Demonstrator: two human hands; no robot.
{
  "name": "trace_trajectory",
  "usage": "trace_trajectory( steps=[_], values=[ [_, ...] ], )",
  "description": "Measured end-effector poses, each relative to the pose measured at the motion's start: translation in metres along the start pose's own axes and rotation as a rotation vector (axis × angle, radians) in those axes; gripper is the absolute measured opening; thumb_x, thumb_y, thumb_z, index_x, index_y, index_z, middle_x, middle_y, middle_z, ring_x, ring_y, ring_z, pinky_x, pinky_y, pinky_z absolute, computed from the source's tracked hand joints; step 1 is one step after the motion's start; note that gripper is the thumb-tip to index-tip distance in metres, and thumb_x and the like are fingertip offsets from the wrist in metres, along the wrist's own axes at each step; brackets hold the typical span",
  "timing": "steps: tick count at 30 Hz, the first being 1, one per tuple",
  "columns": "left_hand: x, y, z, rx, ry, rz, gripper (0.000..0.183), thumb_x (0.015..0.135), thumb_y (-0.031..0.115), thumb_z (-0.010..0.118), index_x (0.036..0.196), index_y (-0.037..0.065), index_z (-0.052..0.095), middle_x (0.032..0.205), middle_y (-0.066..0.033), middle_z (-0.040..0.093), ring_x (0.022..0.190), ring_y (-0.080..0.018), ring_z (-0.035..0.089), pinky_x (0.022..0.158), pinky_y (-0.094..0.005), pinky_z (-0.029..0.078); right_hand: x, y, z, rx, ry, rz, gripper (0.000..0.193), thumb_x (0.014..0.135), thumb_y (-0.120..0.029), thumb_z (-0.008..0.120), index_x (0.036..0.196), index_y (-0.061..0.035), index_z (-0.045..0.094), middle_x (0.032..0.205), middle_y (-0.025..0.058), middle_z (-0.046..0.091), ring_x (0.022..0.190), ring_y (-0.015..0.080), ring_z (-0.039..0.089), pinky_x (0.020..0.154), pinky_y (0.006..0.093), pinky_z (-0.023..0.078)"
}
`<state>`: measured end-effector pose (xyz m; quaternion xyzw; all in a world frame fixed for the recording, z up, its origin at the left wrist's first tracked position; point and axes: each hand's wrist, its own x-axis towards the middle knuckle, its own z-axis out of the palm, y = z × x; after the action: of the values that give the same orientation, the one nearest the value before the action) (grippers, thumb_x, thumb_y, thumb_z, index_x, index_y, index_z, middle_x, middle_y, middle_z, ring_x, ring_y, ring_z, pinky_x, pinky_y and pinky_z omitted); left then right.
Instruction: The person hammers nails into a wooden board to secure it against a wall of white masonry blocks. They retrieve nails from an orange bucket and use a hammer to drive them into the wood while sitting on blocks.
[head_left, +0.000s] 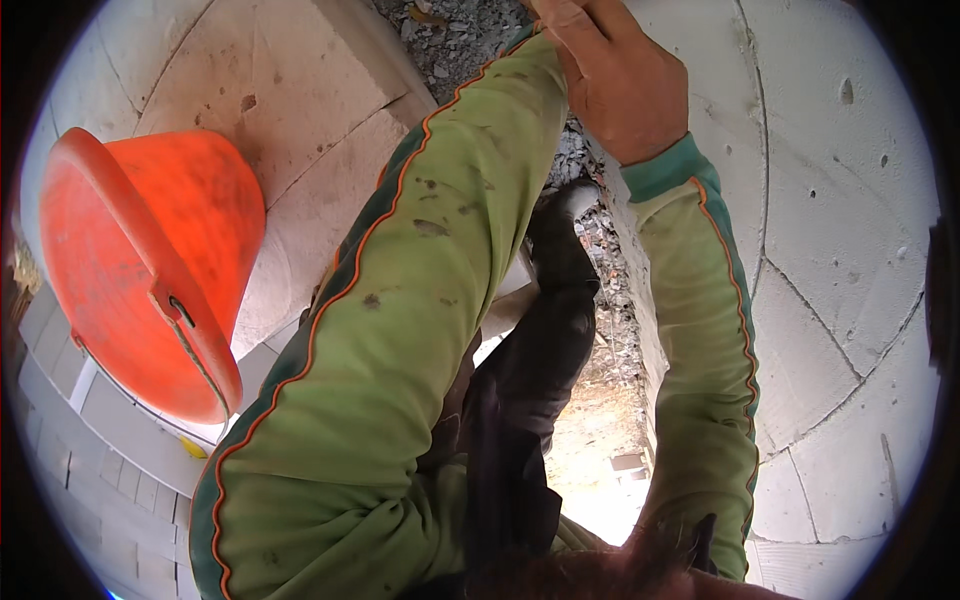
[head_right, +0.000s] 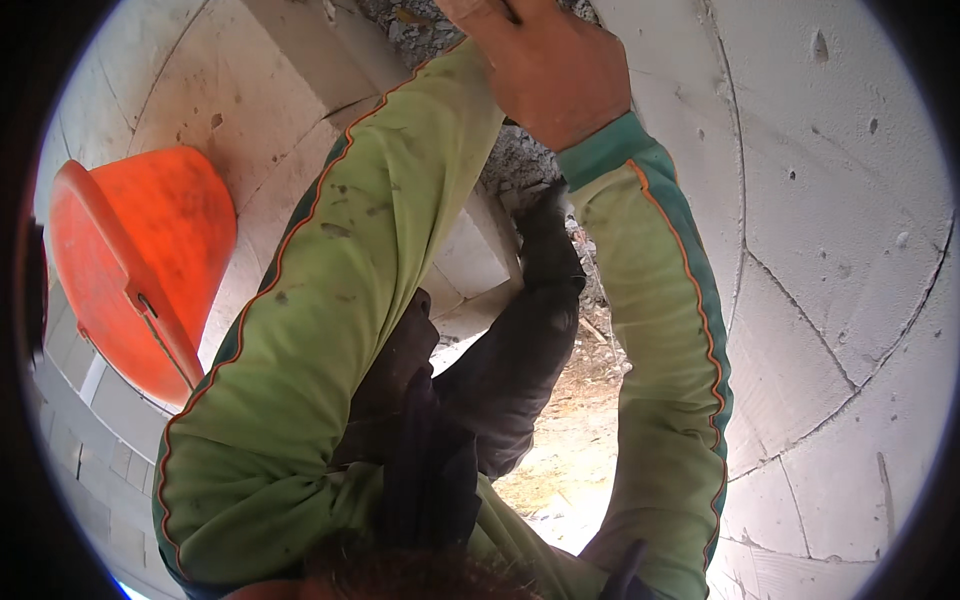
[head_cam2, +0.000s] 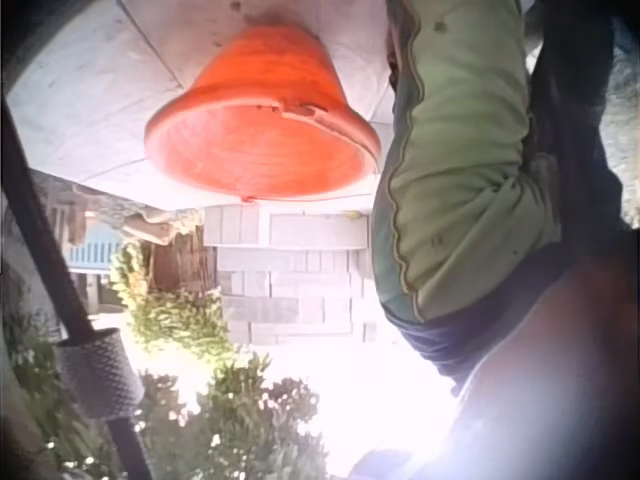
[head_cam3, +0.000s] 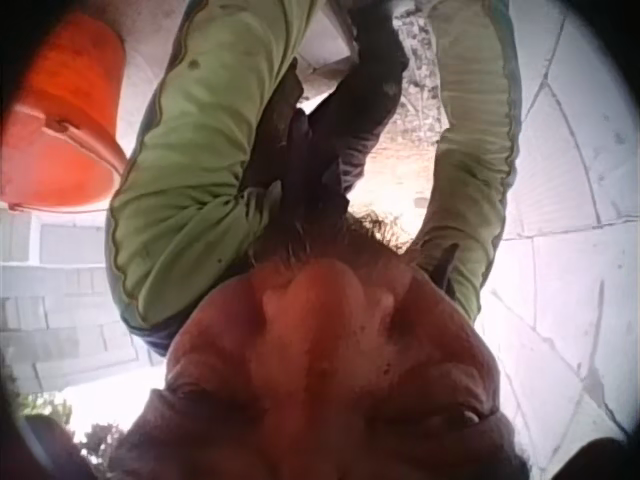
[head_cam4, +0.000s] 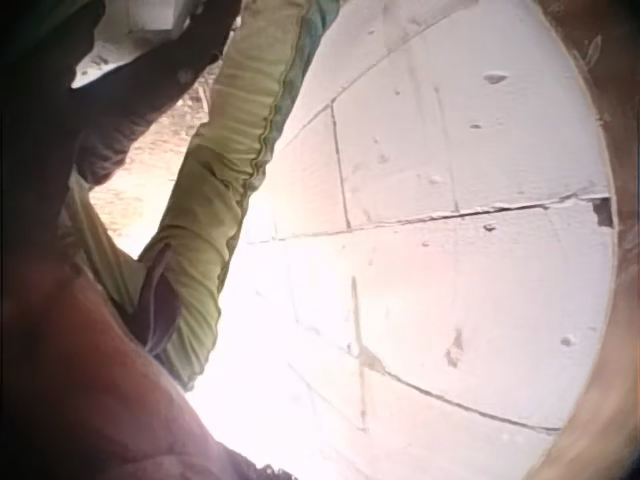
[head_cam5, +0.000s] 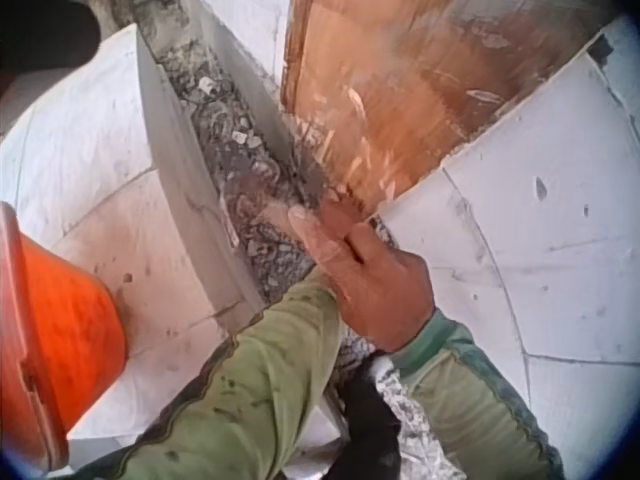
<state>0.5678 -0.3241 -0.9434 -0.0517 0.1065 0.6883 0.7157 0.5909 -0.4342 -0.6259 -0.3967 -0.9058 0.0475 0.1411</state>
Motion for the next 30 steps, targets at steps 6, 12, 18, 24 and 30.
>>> trace_trajectory(
  steps=[6,12,18,24,30],
  values=[
    [0.01,-0.013,0.005,0.081,-0.01,-0.031,0.041,0.099,0.034,0.037,0.131,0.012,0.051,0.141,-0.013,0.045,0.121,-0.0267,0.046,0.101,-0.0448,0.037,-0.017,0.047,0.023,0.01,0.034,0.193,0.058,0.087,-0.008,0.061,0.143,-0.0208,0.052,0.093,0.0139,0.062,0.067,0.0356,0.063,0.059,0.0439,0.053],
    [0.005,0.001,0.005,0.109,-0.009,-0.011,0.041,0.099,0.034,0.037,0.131,0.011,0.051,0.14,-0.0129,0.045,0.12,-0.0267,0.047,0.1,-0.0444,0.037,-0.007,0.011,-0.005,0.133,0.12,0.006,0.056,0.088,-0.007,0.061,0.143,-0.017,0.051,0.096,0.0165,0.063,0.072,0.0383,0.063,0.061,0.0464,0.051],
    [0.016,-0.009,0.004,0.191,-0.017,-0.048,0.041,0.099,0.033,0.038,0.131,0.011,0.051,0.139,-0.0128,0.046,0.119,-0.0268,0.047,0.1,-0.0439,0.038,-0.022,0.065,0.041,0.115,0.156,0.229,0.057,0.088,-0.005,0.062,0.143,-0.016,0.051,0.097,0.0184,0.063,0.073,0.041,0.062,0.062,0.0475,0.05],
    [0.013,-0.005,0.003,0.243,-0.027,-0.038,0.04,0.099,0.032,0.038,0.13,0.011,0.052,0.138,-0.0126,0.047,0.118,-0.0268,0.048,0.099,-0.0435,0.038,-0.029,0.044,0.028,0.258,0.345,-0.098,0.053,0.09,-0.009,0.062,0.142,-0.0162,0.052,0.092,0.024,0.064,0.075,0.0415,0.062,0.062,0.0468,0.05],
    [0.006,0.0,0.004,0.259,-0.012,-0.048,0.04,0.099,0.031,0.038,0.13,0.01,0.052,0.136,-0.0125,0.048,0.117,-0.0268,0.048,0.099,-0.043,0.039,-0.022,0.042,0.037,0.066,0.141,0.197,0.055,0.091,-0.007,0.062,0.143,-0.0167,0.051,0.096,0.0259,0.065,0.076,0.0421,0.063,0.061,0.0455,0.051]
  ],
)
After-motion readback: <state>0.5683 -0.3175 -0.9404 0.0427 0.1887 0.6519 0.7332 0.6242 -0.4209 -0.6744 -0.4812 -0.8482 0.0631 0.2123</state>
